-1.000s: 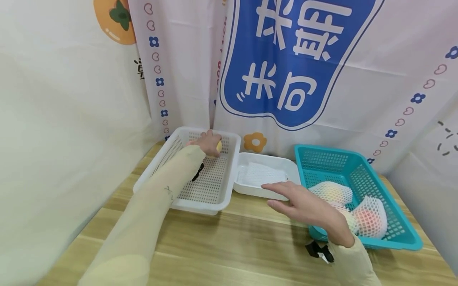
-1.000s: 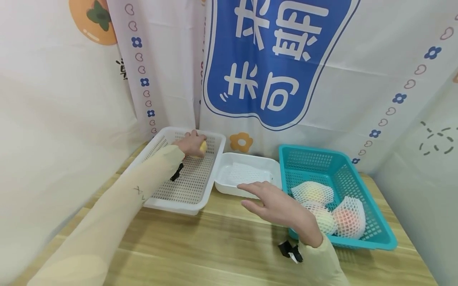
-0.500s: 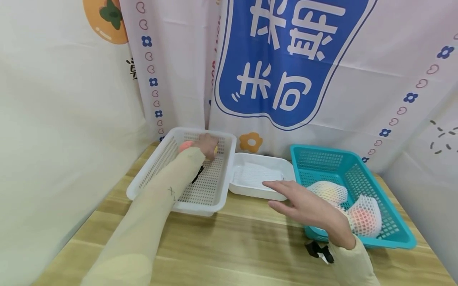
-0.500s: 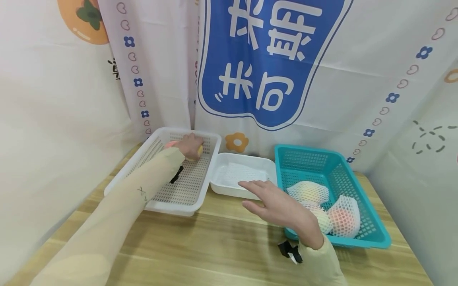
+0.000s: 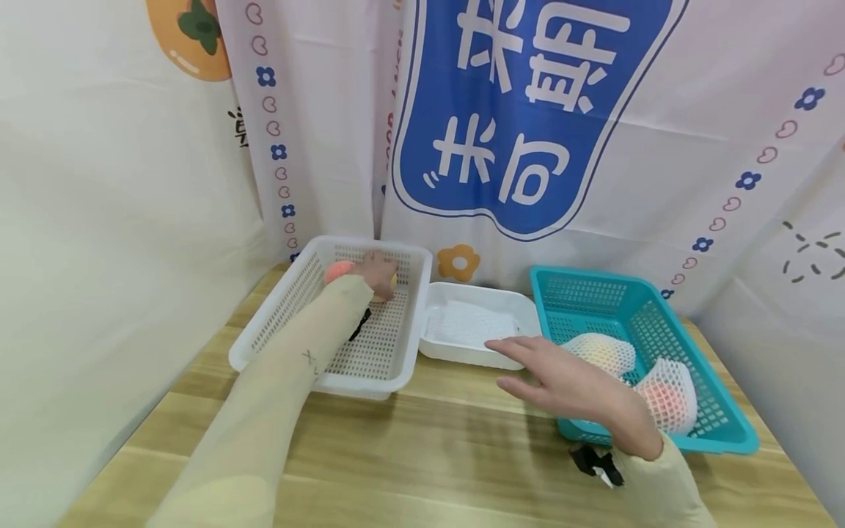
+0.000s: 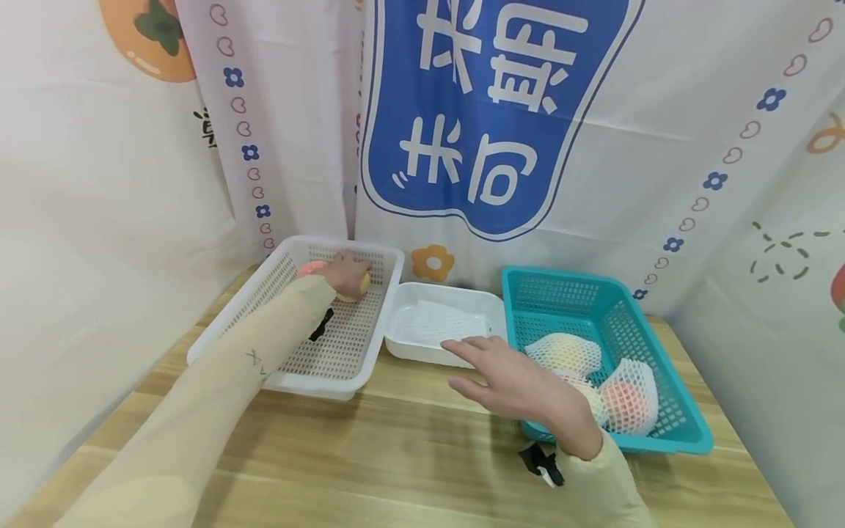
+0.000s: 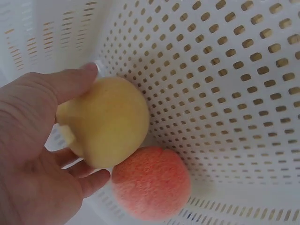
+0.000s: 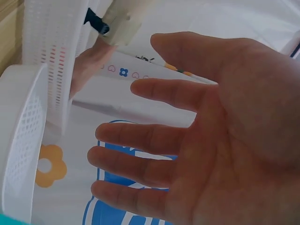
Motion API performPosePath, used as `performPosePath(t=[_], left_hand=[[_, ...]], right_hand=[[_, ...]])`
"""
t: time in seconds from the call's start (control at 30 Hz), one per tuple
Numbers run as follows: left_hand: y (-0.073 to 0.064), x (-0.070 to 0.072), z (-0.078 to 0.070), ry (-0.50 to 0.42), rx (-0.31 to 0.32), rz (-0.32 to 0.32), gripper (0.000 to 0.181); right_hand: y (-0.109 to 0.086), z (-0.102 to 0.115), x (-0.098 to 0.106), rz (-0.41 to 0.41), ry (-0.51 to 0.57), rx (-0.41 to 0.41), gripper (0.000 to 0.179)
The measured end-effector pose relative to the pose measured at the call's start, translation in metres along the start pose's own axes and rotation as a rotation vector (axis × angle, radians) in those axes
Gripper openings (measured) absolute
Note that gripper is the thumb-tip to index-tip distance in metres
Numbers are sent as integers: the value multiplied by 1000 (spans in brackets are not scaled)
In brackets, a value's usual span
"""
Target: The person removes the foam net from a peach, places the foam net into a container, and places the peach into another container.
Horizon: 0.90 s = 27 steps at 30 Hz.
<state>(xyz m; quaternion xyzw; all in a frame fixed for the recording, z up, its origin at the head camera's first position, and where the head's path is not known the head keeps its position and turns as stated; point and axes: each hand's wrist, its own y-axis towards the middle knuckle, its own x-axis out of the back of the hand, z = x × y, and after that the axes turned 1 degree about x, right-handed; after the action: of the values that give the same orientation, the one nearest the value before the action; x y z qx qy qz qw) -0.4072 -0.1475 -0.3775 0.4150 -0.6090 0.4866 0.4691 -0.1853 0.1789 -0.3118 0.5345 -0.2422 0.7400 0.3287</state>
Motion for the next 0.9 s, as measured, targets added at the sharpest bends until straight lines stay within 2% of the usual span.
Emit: performPosePath(t=[0.1,0.23,0.37,0.6,0.77,0.9], left_hand=[[-3,6,-1,-4,-21,1,77],[-12,16,-3,-10,-29,9,62],[-19,20,-4,14,-46,23,53],[-24,24,-3,11,-68,45,66],[-26,26,1,56,-66,45,66],[-32,30,2,55,-50,56,65]], right_hand=[[-2,-1,5,29,-21,-23,50],[-2,-4,12,62,-53,-33,50],[-1,-8,19,85,-71,-49,51],[2,-19,35,107,-90,-94,51],[6,-28,44,130,-99,-129,52],[10,-39,48,150,-102,-138,53]])
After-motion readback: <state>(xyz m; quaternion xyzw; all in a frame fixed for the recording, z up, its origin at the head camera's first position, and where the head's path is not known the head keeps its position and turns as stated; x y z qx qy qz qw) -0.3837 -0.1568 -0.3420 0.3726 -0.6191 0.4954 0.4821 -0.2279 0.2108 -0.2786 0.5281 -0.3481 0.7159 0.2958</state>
